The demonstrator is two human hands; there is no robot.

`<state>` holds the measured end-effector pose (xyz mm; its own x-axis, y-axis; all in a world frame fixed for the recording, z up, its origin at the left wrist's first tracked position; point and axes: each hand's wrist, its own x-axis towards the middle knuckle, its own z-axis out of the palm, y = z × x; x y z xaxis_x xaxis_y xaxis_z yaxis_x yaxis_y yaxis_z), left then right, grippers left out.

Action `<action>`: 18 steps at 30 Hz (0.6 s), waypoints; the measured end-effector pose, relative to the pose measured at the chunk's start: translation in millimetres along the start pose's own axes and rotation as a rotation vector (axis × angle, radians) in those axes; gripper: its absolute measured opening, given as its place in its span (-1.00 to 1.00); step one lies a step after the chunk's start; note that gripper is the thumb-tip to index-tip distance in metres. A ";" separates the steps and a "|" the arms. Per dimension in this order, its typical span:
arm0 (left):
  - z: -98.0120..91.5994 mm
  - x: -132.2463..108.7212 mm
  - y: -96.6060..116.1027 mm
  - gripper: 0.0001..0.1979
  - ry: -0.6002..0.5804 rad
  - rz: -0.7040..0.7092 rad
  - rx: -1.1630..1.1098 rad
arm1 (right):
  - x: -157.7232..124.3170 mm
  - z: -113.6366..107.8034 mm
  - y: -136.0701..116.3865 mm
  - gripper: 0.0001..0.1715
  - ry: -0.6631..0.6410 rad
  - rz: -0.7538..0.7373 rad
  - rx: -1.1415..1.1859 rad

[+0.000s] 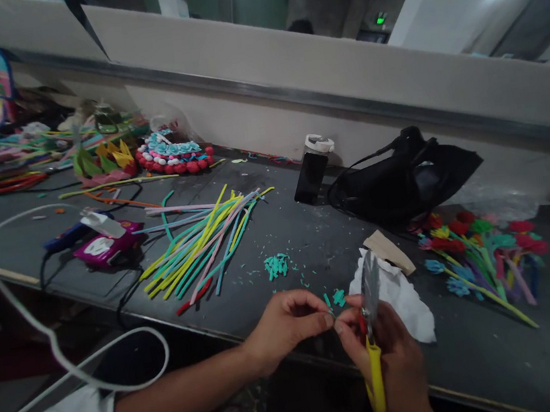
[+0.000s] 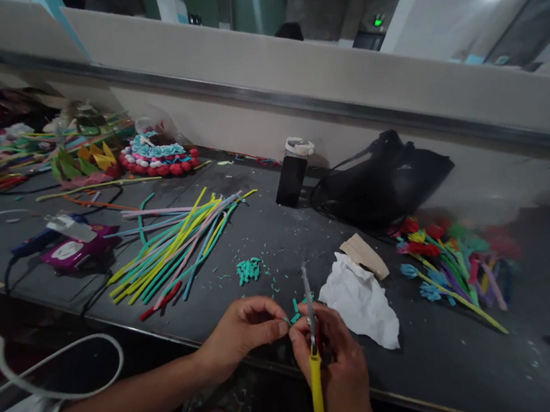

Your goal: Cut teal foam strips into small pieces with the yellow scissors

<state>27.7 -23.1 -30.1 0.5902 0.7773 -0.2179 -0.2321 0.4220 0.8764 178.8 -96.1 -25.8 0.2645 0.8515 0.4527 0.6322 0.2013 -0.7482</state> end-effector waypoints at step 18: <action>1.9 -1.4 3.9 -0.78 0.007 0.089 0.127 | 4.9 1.7 1.1 -0.53 -0.151 0.394 0.377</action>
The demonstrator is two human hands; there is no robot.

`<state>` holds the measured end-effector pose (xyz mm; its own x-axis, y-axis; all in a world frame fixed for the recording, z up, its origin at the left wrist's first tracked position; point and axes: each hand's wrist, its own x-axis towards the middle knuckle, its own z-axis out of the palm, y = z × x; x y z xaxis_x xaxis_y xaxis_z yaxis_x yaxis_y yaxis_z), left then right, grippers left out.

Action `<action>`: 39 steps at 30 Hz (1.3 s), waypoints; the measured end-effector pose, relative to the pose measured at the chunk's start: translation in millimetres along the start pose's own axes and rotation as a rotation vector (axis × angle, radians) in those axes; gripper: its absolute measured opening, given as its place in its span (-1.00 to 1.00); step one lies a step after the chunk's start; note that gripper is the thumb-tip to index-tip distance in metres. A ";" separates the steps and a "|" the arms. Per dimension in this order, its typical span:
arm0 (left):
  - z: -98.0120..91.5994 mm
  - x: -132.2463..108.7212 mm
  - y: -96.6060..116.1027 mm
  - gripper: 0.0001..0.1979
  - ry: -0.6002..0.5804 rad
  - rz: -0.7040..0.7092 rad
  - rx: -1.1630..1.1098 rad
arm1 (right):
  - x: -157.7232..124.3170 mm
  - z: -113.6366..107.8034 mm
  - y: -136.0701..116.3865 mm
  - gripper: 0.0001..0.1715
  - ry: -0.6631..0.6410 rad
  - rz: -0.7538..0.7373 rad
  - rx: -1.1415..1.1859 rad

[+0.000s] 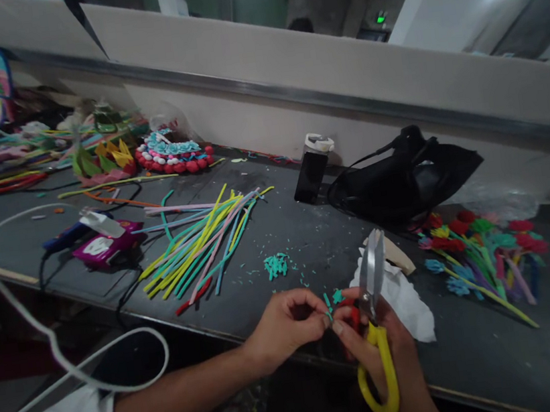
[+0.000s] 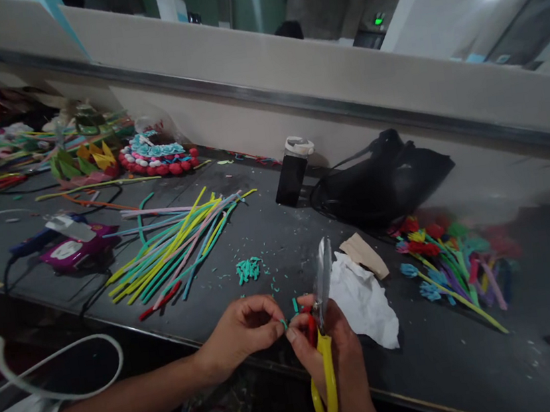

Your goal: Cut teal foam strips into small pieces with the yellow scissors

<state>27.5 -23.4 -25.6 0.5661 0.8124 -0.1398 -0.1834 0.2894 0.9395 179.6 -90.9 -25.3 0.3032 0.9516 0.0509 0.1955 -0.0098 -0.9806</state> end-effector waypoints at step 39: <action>-21.3 10.5 26.7 -0.84 0.225 0.130 -0.015 | 7.0 -19.6 6.8 -0.72 0.071 -0.547 -0.655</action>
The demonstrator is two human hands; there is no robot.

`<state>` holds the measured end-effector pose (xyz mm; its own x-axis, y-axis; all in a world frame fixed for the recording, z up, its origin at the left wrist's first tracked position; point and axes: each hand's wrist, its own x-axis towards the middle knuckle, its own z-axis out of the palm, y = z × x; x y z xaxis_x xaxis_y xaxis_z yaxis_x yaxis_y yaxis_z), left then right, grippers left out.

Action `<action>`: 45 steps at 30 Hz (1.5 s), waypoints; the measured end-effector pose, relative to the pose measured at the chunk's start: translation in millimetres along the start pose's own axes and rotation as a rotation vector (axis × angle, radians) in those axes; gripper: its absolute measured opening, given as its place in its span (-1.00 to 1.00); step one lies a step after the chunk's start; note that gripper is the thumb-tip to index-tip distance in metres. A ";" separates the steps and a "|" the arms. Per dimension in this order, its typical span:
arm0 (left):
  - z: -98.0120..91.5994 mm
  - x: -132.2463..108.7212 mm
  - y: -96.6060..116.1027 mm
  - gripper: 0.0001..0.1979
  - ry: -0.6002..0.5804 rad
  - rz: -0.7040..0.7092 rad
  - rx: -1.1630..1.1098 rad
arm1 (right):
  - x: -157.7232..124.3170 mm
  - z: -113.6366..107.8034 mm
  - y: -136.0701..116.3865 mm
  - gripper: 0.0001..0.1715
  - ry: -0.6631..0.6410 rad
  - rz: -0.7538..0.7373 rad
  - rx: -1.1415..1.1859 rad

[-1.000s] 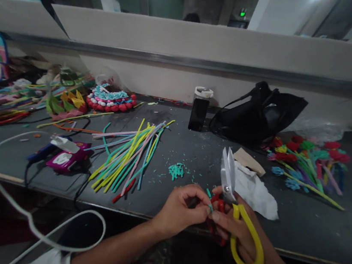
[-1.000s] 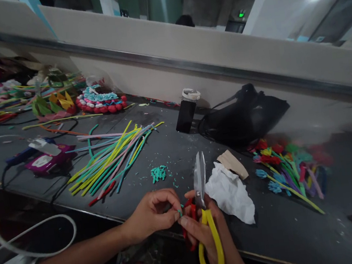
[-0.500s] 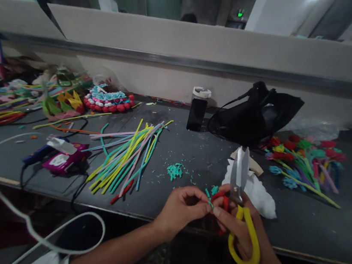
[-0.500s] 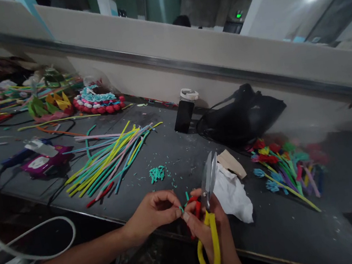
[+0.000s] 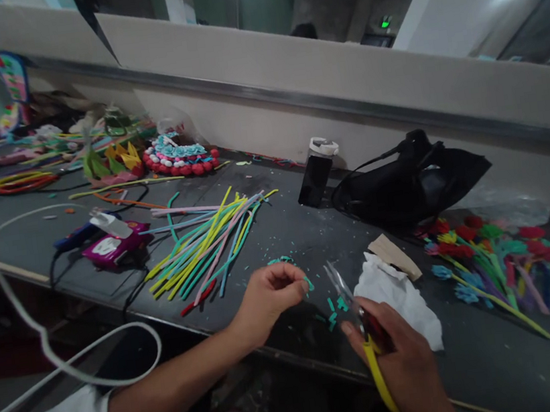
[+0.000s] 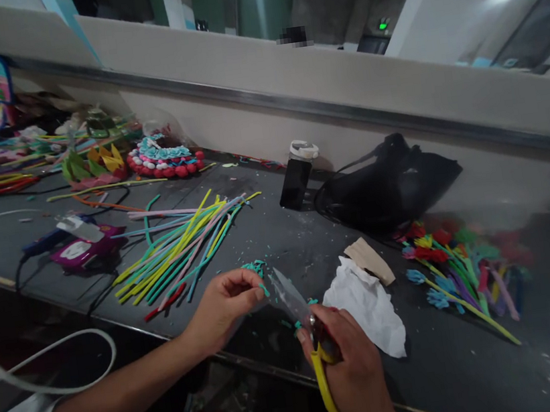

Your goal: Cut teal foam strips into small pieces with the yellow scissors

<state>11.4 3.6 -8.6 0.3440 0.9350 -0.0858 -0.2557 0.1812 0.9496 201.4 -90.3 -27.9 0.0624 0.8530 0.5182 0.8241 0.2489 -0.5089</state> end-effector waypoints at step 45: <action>2.3 -10.8 -7.9 -0.97 -0.483 0.095 0.246 | -8.8 11.3 -14.5 -0.43 -0.357 0.704 0.981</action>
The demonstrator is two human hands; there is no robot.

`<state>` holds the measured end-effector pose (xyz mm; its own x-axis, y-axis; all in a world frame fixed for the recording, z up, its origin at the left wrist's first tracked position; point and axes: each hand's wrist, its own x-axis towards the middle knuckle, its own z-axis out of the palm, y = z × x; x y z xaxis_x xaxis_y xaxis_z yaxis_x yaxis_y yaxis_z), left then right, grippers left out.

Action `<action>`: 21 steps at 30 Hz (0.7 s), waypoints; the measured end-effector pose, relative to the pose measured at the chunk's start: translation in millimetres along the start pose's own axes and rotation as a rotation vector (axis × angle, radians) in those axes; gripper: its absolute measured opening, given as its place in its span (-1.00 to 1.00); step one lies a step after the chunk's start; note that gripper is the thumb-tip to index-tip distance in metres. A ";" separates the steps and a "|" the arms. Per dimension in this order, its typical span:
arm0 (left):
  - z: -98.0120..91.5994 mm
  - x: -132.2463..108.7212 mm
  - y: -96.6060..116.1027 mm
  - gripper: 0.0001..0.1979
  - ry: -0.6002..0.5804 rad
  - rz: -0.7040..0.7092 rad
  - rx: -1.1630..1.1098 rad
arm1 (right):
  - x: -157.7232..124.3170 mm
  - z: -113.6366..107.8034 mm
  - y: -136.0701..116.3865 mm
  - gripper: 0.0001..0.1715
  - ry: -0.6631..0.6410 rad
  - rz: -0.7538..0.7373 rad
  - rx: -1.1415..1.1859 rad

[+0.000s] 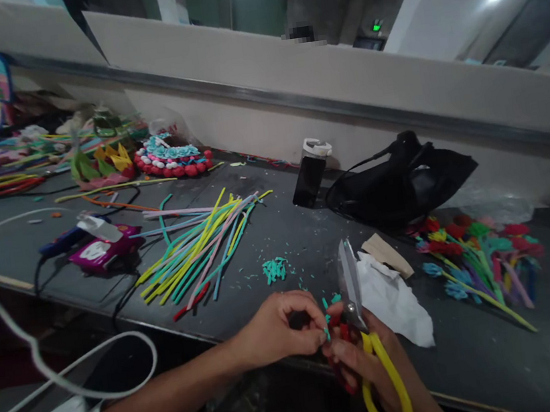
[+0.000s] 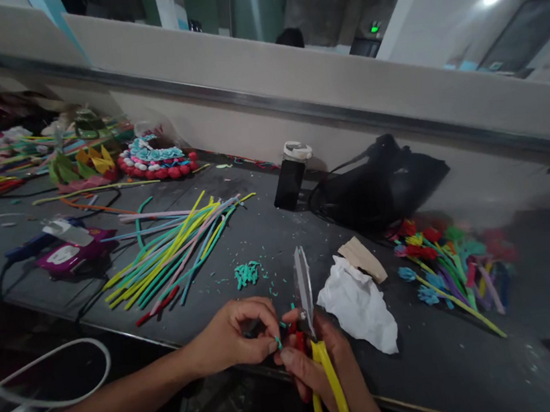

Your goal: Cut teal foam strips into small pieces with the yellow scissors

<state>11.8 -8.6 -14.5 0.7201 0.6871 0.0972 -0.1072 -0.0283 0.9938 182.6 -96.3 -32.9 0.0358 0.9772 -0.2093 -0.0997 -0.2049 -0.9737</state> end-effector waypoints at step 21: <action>5.4 0.1 -8.4 -0.94 0.022 -0.079 -0.074 | 2.7 3.7 -0.2 -0.42 0.082 -0.048 0.092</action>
<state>16.5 -12.2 -22.6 0.7128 0.7011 0.0165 -0.1018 0.0801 0.9916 179.0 -93.3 -32.9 0.1230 0.9772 -0.1731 -0.1861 -0.1486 -0.9712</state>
